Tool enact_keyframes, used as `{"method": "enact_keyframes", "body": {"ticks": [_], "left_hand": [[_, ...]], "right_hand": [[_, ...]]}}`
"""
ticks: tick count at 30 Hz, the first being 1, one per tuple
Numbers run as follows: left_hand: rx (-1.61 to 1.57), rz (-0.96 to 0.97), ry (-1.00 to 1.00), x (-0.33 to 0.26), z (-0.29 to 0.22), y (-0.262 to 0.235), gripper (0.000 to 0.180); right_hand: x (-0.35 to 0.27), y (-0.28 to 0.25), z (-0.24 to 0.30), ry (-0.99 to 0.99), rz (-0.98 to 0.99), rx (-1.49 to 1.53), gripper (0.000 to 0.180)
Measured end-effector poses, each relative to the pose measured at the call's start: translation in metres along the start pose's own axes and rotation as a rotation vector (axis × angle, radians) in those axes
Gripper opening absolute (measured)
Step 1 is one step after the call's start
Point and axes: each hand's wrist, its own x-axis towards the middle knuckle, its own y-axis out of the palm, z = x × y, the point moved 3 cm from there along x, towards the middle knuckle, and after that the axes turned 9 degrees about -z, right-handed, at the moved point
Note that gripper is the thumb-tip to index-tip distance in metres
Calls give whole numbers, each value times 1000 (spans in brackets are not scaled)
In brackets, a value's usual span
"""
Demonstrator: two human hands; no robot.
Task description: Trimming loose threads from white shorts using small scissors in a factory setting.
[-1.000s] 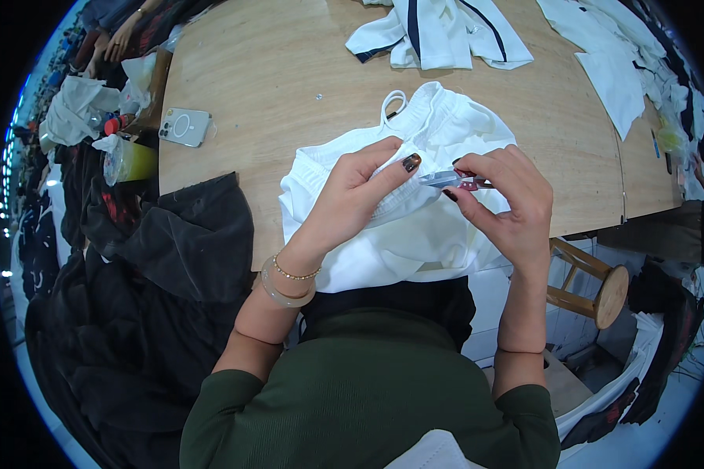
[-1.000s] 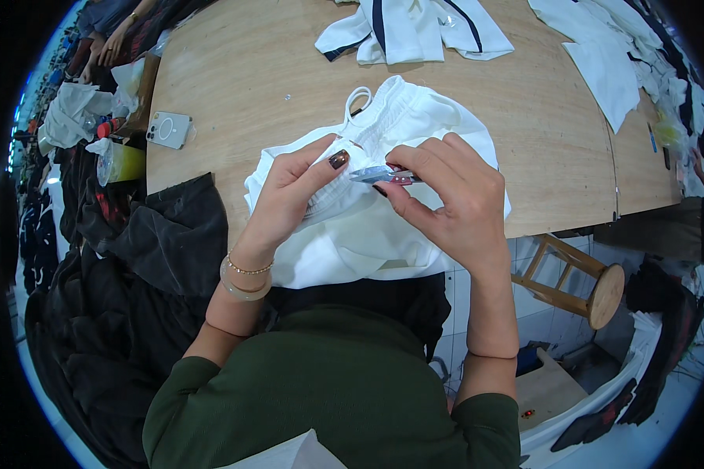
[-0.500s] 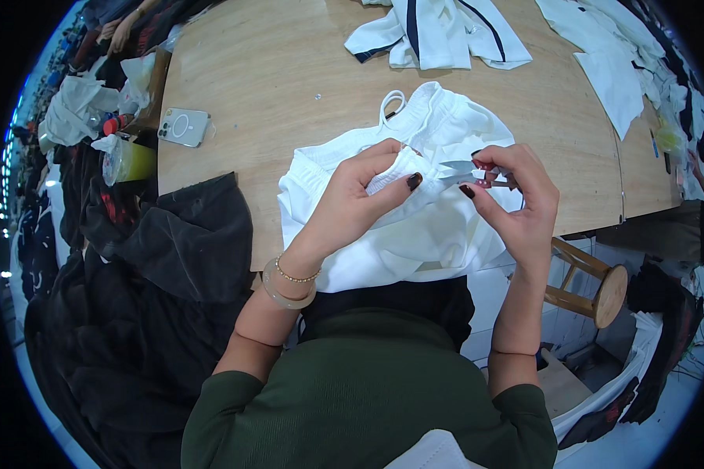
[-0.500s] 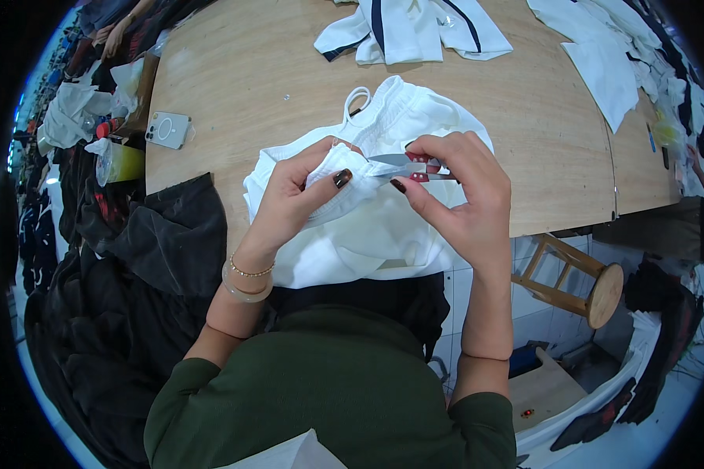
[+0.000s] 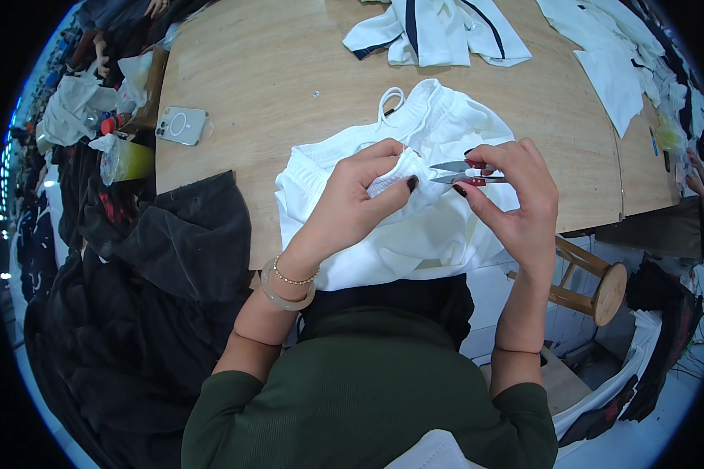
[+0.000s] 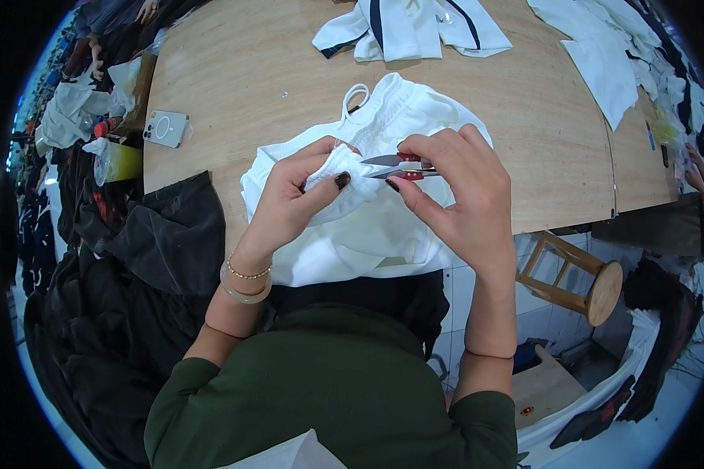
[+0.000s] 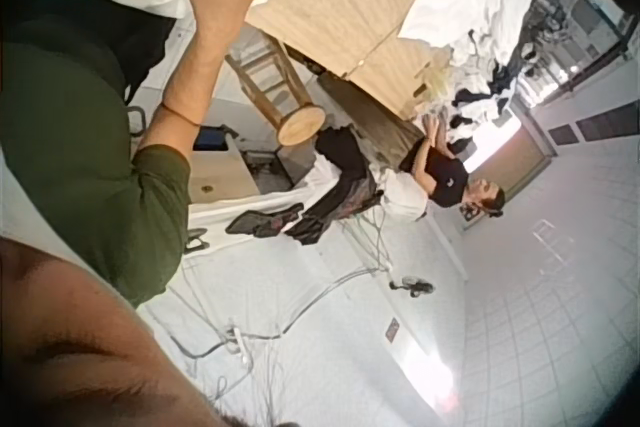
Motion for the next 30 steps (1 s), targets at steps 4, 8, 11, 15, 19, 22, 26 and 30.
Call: {"method": "enact_keyframes", "body": {"ticks": [4,8,11,15,19,22,26,30], "left_hand": [[6,4,17,0,0,0,13],[-10,1,43,0,1,0,13],[12,3,50,0,2,0,13],[2,1,23,0,0,0,13],[9,-6,54,-1,0,0,13],[13,-5,50,-1,0,1,13],[31,7,48,-1,0,1,12],[44,29,42,-1,0,1,12]], "right_hand": [[0,0,0,2,-1,-4,27],[0,0,0,16,-2,-1,27],[0,2,1,26,11,34,27],[1,1,2,10,1,26,27],[0,1,1,3,12,2,28],[-1,2,1,7,31,1,28],[0,0,1,-19,12,-30,29],[-1,0,2,-16,37,-38,28]]}}
